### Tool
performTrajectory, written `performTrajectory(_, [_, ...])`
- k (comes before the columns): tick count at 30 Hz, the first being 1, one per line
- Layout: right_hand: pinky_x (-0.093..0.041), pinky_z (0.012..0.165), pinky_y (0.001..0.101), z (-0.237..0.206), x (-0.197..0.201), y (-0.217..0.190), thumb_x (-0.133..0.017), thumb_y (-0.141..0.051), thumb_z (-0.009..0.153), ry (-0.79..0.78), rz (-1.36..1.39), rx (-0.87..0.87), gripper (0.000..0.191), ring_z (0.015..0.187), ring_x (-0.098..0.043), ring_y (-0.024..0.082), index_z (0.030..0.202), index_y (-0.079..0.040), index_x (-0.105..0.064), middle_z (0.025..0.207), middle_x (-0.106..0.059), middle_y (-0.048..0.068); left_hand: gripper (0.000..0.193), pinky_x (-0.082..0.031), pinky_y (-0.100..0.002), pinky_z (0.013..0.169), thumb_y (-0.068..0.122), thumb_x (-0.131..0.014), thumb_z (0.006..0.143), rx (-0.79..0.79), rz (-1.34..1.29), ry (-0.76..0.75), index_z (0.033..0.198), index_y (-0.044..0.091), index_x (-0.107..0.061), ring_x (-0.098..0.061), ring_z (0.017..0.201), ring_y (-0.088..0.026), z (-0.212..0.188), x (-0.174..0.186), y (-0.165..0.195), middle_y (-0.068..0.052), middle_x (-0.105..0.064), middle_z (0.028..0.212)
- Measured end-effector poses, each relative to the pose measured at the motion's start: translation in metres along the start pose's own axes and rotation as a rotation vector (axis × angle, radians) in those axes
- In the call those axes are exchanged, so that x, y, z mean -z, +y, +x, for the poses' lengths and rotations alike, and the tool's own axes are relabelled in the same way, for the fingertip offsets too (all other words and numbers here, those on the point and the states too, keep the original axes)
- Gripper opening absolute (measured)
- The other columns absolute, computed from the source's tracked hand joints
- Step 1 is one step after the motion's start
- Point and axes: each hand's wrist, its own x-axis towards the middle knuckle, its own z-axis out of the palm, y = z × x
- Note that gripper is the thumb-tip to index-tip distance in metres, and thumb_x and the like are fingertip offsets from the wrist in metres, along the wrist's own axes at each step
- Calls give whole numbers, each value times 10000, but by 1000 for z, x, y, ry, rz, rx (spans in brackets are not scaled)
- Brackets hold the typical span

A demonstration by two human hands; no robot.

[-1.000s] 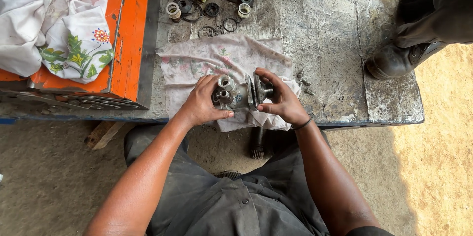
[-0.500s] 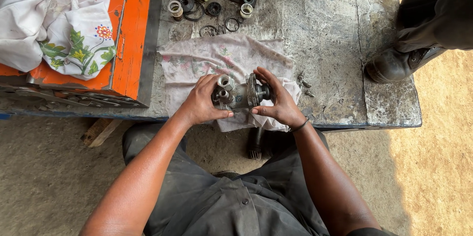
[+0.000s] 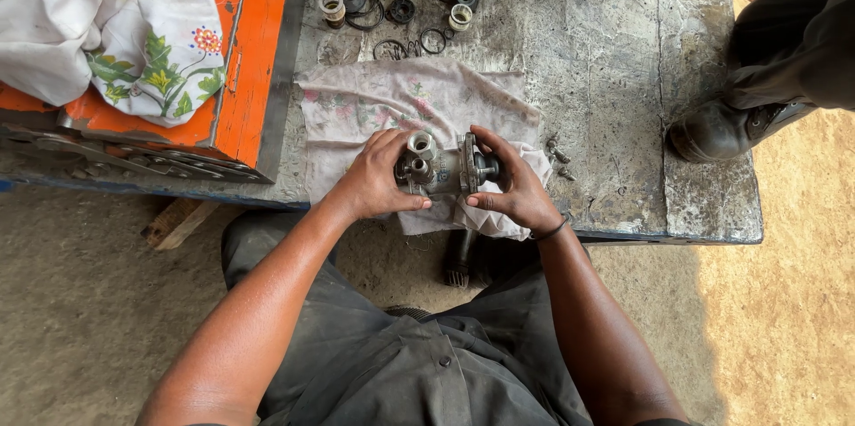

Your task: The person assembles a mechanical part by hand, fitting a black circular component onto a metal housing and tightening it. They repeatedly adjust and align the parts on a workbench with tools and small components nearby.

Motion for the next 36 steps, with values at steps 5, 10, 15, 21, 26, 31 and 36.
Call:
performTrajectory(5, [-375,1225,461,-1,0,-2,-952,-190,618,0,21,-64,1116,1509,-372,316,1578,-134,-386,1599,-425,107,1247,-341,-487,1170,500,-999,498,-9,70,-4,1496,48,-402,-404,1393,-358,3,-3,-1,-192,-484,1442])
performTrajectory(10, [-418,1191,444,-2,1,-2,-946,-141,648,-2,170,-90,1091,1468,-410,296,1585,-128,-388,1575,-422,114,1219,-344,-481,1183,539,-976,512,0,87,-16,1482,41,-428,-423,1391,-356,6,-5,0,-175,-513,1425])
performTrajectory(15, [-419,1195,456,-1,2,-2,-939,-154,654,-25,251,-97,1096,1455,-418,317,1588,-122,-366,1581,-387,140,1228,-344,-473,1177,570,-972,503,27,104,-37,1472,39,-435,-436,1378,-360,12,-8,2,-169,-522,1411])
performTrajectory(21, [-378,1229,471,1,1,-4,-935,-182,676,-45,312,-65,1081,1481,-393,326,1591,-102,-364,1598,-366,156,1255,-301,-494,1184,568,-981,492,90,155,-83,1495,68,-416,-386,1398,-383,19,-8,8,-185,-476,1454])
performTrajectory(26, [-370,1240,480,2,3,-2,-933,-192,675,-49,304,-66,1082,1490,-384,325,1588,-104,-359,1599,-363,162,1238,-314,-497,1184,541,-972,489,114,135,-87,1497,79,-422,-390,1411,-378,22,-7,12,-166,-479,1471])
performTrajectory(31, [-305,1259,487,2,6,5,-904,-197,660,-18,101,-35,1081,1561,-272,309,1592,-124,-363,1644,-355,143,1219,-320,-508,1190,530,-969,488,107,128,-76,1486,72,-440,-413,1403,-369,22,-7,14,-157,-503,1456])
performTrajectory(36, [-335,1261,495,1,6,7,-909,-211,658,-7,155,-51,1056,1545,-311,321,1572,-132,-384,1625,-365,127,1184,-342,-538,1136,506,-988,494,131,139,-67,1425,-20,-479,-427,1353,-406,21,-7,21,-210,-522,1403])
